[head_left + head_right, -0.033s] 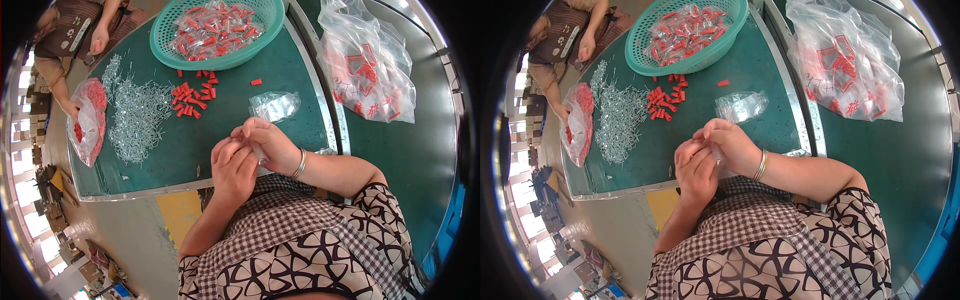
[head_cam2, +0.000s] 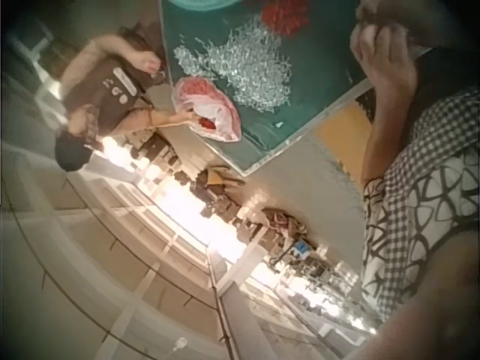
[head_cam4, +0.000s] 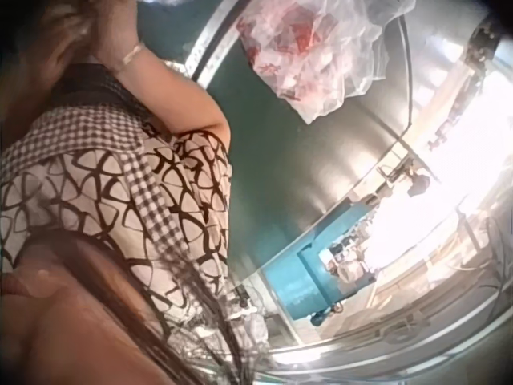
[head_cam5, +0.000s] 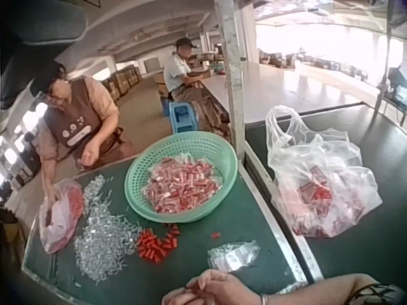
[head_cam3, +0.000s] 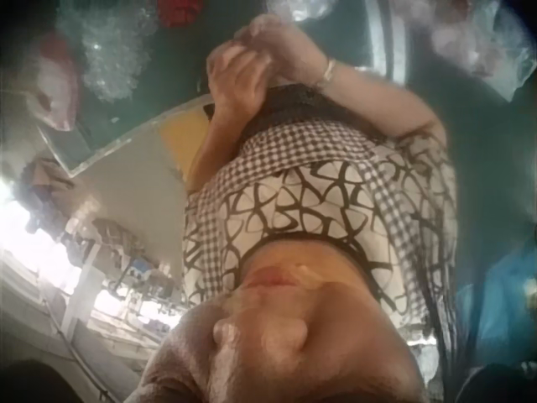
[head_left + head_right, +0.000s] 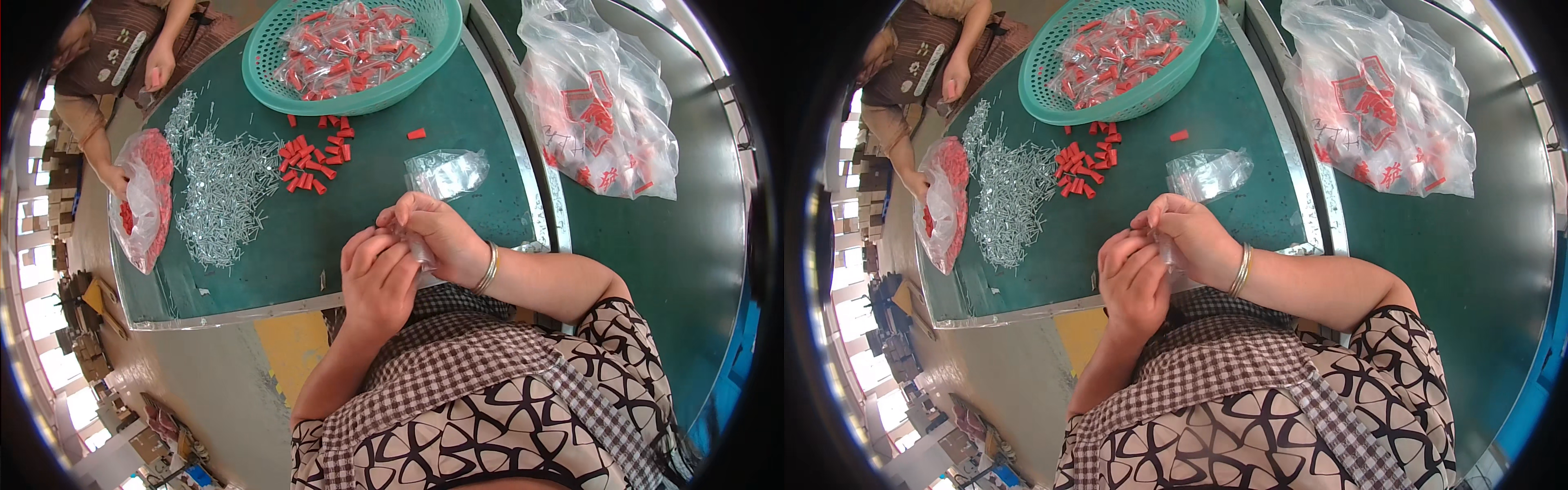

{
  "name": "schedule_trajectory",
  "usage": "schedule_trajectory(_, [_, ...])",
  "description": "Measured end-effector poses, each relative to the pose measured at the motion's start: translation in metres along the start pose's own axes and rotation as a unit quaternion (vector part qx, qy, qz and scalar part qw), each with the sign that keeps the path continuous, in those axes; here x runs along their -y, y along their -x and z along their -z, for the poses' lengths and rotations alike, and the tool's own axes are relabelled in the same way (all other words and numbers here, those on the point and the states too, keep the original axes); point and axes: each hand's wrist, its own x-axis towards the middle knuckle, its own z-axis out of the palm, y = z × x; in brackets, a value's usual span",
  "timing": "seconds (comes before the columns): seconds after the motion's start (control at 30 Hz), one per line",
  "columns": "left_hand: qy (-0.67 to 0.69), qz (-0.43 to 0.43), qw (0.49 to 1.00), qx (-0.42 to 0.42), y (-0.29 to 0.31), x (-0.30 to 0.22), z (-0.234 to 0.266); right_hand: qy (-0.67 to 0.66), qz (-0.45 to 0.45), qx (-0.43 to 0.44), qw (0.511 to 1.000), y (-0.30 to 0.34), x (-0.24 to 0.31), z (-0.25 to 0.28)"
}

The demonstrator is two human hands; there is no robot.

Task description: The person empties red plastic caps from a bag onto the table, places the caps into small clear plastic bags, and seals the bags by hand.

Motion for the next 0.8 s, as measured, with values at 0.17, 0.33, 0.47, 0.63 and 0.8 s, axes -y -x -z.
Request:
schedule_trajectory(0.17, [0.079, -0.008, 0.995, -0.068, 0.009, -0.014, 0.019, 0.015, -0.012, 0.031, 0.999, -0.005, 0.001, 0.01])
schedule_trajectory(0.33, [0.013, -0.013, 1.0, 0.013, 0.01, -0.005, 0.002, 0.029, -0.032, 0.044, 0.998, -0.004, -0.001, 0.01])
schedule_trajectory(0.47, [-0.049, 0.026, 0.998, 0.017, 0.009, -0.001, -0.001, 0.027, -0.033, 0.032, 0.999, 0.002, -0.001, 0.002])
schedule_trajectory(0.63, [-0.03, 0.018, 0.999, 0.016, 0.008, -0.001, 0.001, 0.131, 0.027, 0.012, 0.991, 0.001, -0.008, 0.005])
schedule_trajectory(0.8, [0.1, 0.045, 0.993, -0.043, 0.008, -0.005, 0.018, 0.183, -0.009, 0.006, 0.983, -0.001, 0.008, 0.002])
